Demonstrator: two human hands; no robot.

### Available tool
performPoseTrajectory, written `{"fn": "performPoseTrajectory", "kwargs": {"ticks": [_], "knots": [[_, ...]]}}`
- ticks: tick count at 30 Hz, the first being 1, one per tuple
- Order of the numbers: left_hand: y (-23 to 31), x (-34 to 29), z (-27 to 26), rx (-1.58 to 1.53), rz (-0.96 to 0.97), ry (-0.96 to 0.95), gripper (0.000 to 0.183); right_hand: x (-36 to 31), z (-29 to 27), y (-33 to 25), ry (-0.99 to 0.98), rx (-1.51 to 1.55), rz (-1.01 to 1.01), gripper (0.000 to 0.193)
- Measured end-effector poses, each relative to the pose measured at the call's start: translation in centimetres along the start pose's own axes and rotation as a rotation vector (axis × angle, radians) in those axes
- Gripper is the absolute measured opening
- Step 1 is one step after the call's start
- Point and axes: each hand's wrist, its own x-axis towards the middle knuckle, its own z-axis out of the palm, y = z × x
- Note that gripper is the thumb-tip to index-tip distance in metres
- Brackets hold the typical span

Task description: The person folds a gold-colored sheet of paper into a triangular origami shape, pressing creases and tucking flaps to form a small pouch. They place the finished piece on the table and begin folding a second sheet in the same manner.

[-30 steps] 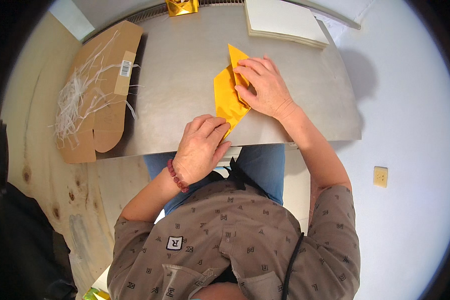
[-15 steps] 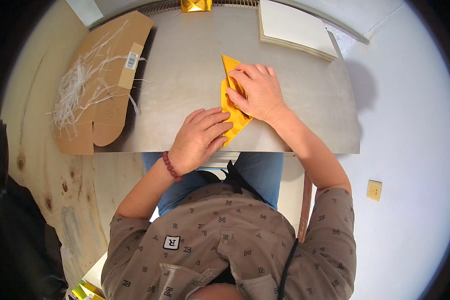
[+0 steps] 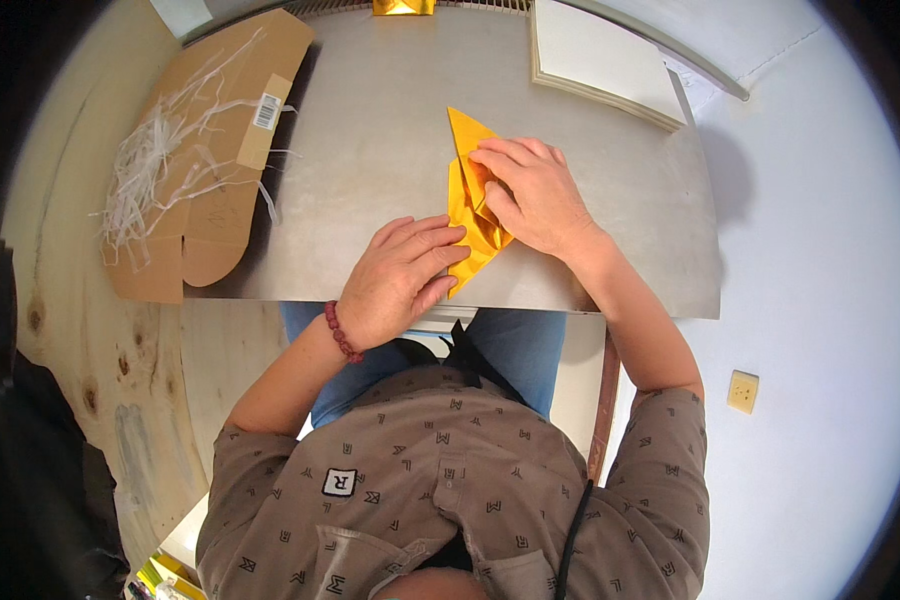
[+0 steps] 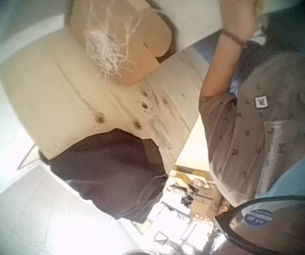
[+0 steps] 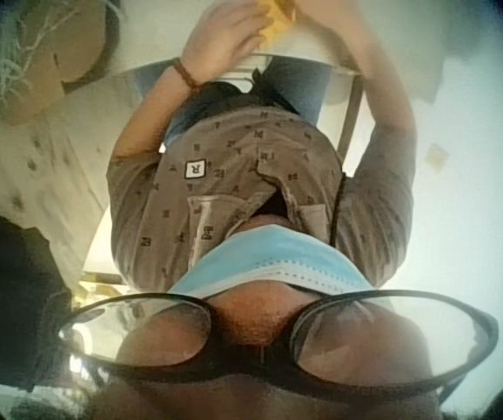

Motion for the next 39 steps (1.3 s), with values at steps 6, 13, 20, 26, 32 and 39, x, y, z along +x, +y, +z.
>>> {"fn": "performPoseTrajectory", "kwargs": {"ticks": [6, 13, 20, 26, 32, 39], "knots": [[0.0, 0.0, -0.1, -0.001, -0.007, 0.000, 0.039, -0.1, 0.9, -0.2, 0.032, -0.037, -0.082, 0.048], [0.1, 0.1, -0.2, 0.005, -0.007, -0.003, 0.041, 0.0, 1.6, -0.9, 0.095, -0.098, -0.064, 0.047], [0.2, 0.1, -0.2, 0.021, -0.011, -0.004, 0.040, -0.1, 1.9, -1.4, 0.109, -0.089, 0.012, 0.048], [0.3, 0.1, -0.3, 0.019, -0.009, -0.003, 0.041, 0.2, 2.3, -2.0, 0.113, -0.103, 0.003, 0.047], [0.4, 0.1, -0.2, 0.024, -0.017, -0.008, 0.041, 0.1, 2.2, -1.9, 0.098, -0.096, 0.015, 0.047], [0.4, 0.1, -0.2, 0.036, -0.012, -0.006, 0.041, 0.2, 2.4, -2.0, 0.100, -0.094, 0.017, 0.048]]}}
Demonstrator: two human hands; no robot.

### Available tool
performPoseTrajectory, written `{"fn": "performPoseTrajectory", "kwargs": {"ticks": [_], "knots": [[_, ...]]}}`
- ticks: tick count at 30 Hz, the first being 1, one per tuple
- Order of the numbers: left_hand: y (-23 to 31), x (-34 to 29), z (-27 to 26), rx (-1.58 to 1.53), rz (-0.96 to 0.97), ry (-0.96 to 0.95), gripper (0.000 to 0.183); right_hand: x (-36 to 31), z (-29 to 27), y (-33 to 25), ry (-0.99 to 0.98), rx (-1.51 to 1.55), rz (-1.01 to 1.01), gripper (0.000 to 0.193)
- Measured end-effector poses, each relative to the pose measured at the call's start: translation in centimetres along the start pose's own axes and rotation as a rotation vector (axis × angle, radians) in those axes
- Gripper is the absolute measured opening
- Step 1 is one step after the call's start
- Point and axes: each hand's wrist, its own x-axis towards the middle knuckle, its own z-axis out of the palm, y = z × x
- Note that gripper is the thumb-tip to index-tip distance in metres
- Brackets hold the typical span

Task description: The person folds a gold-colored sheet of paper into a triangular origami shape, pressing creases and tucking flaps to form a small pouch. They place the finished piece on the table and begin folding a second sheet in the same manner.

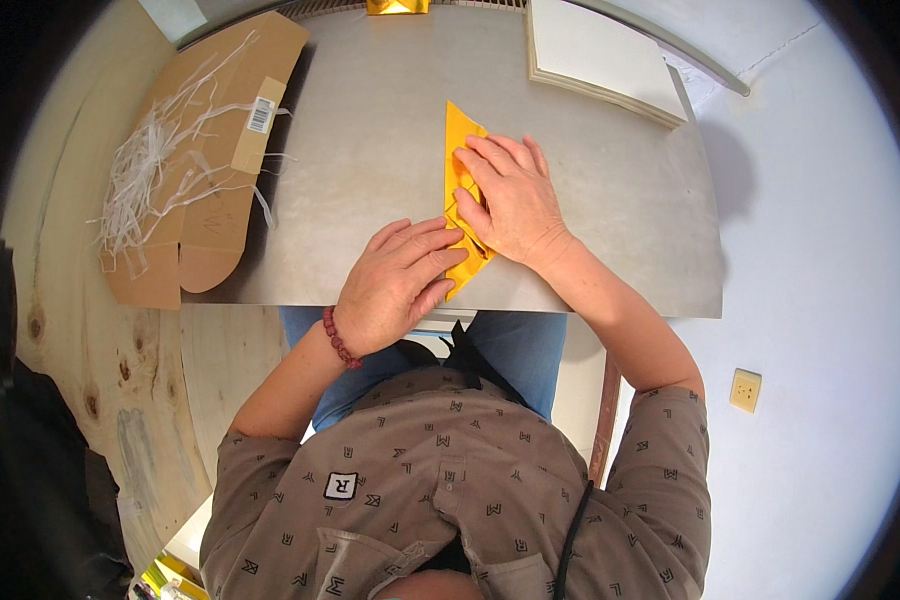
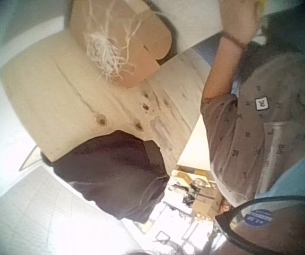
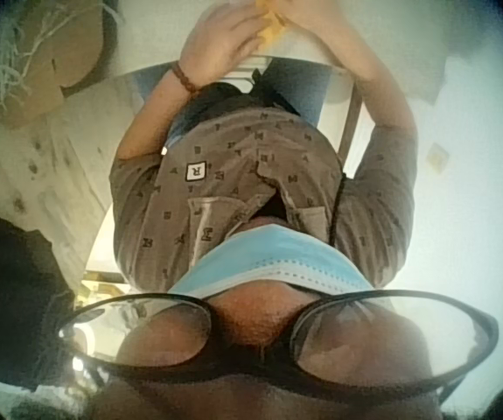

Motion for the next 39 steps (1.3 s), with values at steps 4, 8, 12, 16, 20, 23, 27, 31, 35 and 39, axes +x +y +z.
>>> {"fn": "performPoseTrajectory", "kwargs": {"ticks": [4, 8, 12, 16, 20, 23, 27, 31, 35, 39], "knots": [[-0.1, -0.1, 0.0, 0.006, 0.014, -0.008, 0.037, 0.0, 0.1, 0.0, 0.007, -0.002, -0.001, 0.048], [-0.1, -0.1, 0.0, -0.001, 0.013, -0.004, 0.037, 0.0, 0.2, 0.1, 0.011, -0.001, -0.006, 0.048], [-0.1, -0.1, 0.1, -0.014, 0.009, -0.002, 0.037, 0.0, 0.2, 0.2, 0.016, 0.005, -0.010, 0.048], [-0.1, -0.1, -0.3, -0.028, -0.002, -0.010, 0.040, 0.0, 0.3, 0.2, 0.023, 0.006, -0.010, 0.048], [-2.2, 1.8, -2.1, -0.181, -0.051, 0.108, 0.034, 0.0, 0.3, 0.2, 0.023, 0.015, -0.013, 0.049], [-5.1, 5.4, -2.6, -0.030, -0.010, 0.134, 0.034, 0.1, 0.2, 0.3, 0.025, 0.018, -0.027, 0.049], [-7.6, 8.8, -1.4, 0.057, 0.087, 0.073, 0.031, 0.0, 0.3, 0.2, 0.039, 0.020, -0.022, 0.049], [-8.7, 8.8, -0.9, 0.012, 0.067, -0.011, 0.028, -0.2, 0.2, 0.6, 0.064, 0.085, -0.008, 0.050], [-8.9, 8.7, -0.8, 0.011, 0.060, -0.013, 0.030, -0.2, -0.4, 2.3, 0.179, 0.147, 0.081, 0.053], [-8.8, 8.6, -0.7, 0.013, 0.029, -0.028, 0.030, 0.0, -0.5, 3.2, 0.195, 0.313, 0.199, 0.054]]}}
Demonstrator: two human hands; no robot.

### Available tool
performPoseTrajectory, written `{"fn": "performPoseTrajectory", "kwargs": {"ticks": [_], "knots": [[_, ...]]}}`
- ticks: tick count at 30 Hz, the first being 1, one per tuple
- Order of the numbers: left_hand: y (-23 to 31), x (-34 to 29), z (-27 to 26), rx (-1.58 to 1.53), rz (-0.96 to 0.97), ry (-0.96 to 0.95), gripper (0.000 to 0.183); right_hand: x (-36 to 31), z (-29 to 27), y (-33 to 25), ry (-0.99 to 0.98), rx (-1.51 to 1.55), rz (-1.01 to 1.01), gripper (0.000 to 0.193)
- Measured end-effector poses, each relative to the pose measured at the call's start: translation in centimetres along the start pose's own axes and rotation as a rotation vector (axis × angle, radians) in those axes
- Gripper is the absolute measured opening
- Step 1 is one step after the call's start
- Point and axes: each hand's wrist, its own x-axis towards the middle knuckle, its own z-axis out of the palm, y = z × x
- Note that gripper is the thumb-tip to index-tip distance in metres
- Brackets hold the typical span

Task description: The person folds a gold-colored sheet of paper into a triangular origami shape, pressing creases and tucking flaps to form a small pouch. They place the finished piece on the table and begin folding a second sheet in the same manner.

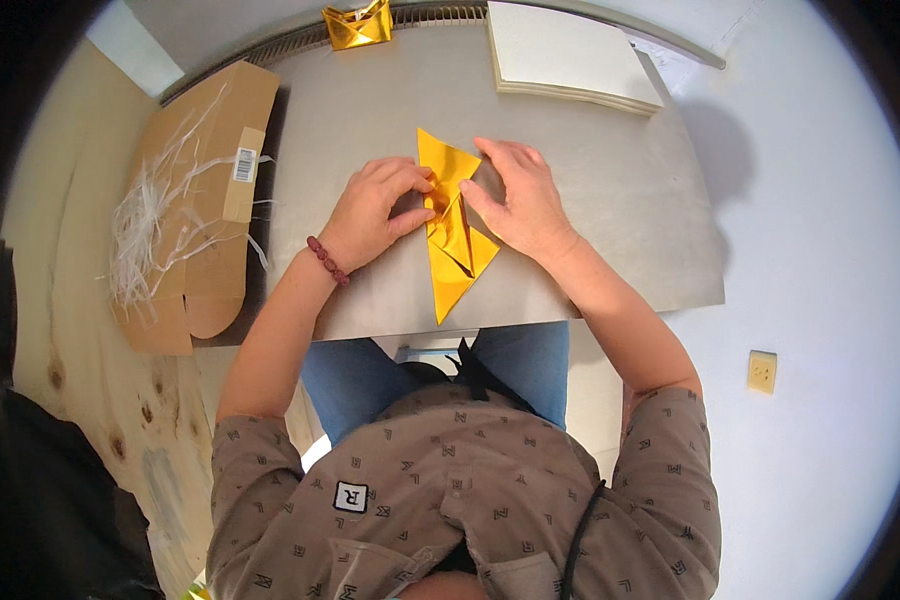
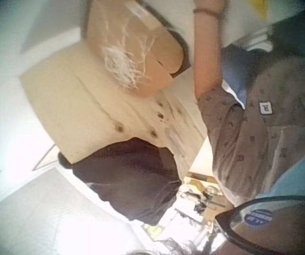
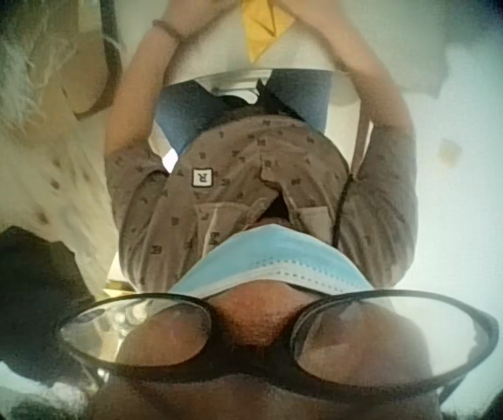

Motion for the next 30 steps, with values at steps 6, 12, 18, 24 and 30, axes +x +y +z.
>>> {"fn": "performPoseTrajectory", "kwargs": {"ticks": [6, 12, 18, 24, 30], "knots": [[-0.2, 0.1, 0.0, -0.008, -0.005, -0.017, 0.032, 0.8, 1.0, -0.1, -0.055, 0.072, 0.073, 0.053], [0.0, 0.0, 0.1, 0.010, -0.020, -0.021, 0.039, 1.4, 1.2, -0.2, -0.063, 0.524, 0.263, 0.049], [0.0, 0.0, 0.1, 0.027, 0.026, -0.025, 0.041, 1.9, -0.6, 0.2, -0.086, -0.144, 0.101, 0.028], [-0.1, 0.0, 0.0, 0.034, 0.031, -0.035, 0.040, 0.5, -1.2, -0.4, -0.027, -0.218, -0.260, 0.024], [-0.3, -0.3, 0.3, 0.050, 0.013, -0.025, 0.039, -0.3, -0.6, -0.4, -0.237, -0.314, -0.235, 0.035]]}}
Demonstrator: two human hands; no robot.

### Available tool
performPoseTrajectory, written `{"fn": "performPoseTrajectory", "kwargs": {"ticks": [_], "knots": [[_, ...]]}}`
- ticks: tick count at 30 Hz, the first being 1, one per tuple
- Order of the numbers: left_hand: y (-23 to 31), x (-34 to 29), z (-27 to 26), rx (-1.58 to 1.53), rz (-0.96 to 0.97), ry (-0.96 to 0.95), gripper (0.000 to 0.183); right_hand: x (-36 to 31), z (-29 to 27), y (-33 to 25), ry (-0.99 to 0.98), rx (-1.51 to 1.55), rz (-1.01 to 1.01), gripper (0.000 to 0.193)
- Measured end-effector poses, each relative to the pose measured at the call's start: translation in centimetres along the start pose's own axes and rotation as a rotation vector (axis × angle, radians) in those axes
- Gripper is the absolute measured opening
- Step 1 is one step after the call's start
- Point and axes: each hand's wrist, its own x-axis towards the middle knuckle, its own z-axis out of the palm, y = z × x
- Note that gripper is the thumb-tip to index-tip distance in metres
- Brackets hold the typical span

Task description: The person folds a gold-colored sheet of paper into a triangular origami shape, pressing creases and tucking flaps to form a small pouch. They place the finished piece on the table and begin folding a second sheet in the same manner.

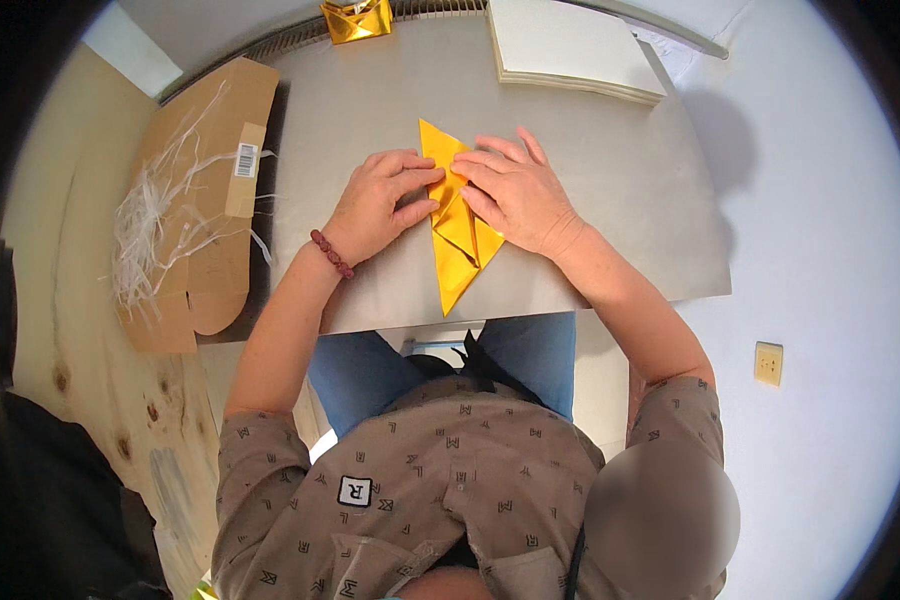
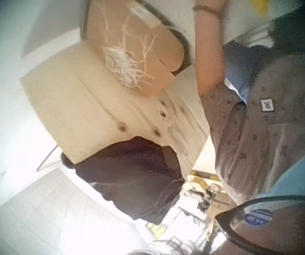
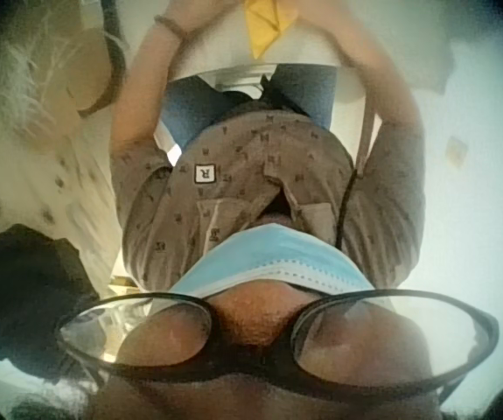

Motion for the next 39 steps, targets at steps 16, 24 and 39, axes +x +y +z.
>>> {"fn": "performPoseTrajectory", "kwargs": {"ticks": [16, 24, 39], "knots": [[0.0, -0.2, 0.5, 0.035, 0.005, 0.036, 0.036, -0.2, 0.0, 1.0, -0.203, 0.054, -0.029, 0.057], [0.3, -0.2, 0.2, 0.046, -0.004, 0.039, 0.035, -1.3, -1.3, 1.3, -0.213, -0.019, -0.136, 0.055], [0.1, -0.2, 0.3, 0.038, -0.009, 0.010, 0.038, -7.4, -4.6, -2.0, -0.270, 0.127, -0.172, 0.050]]}}
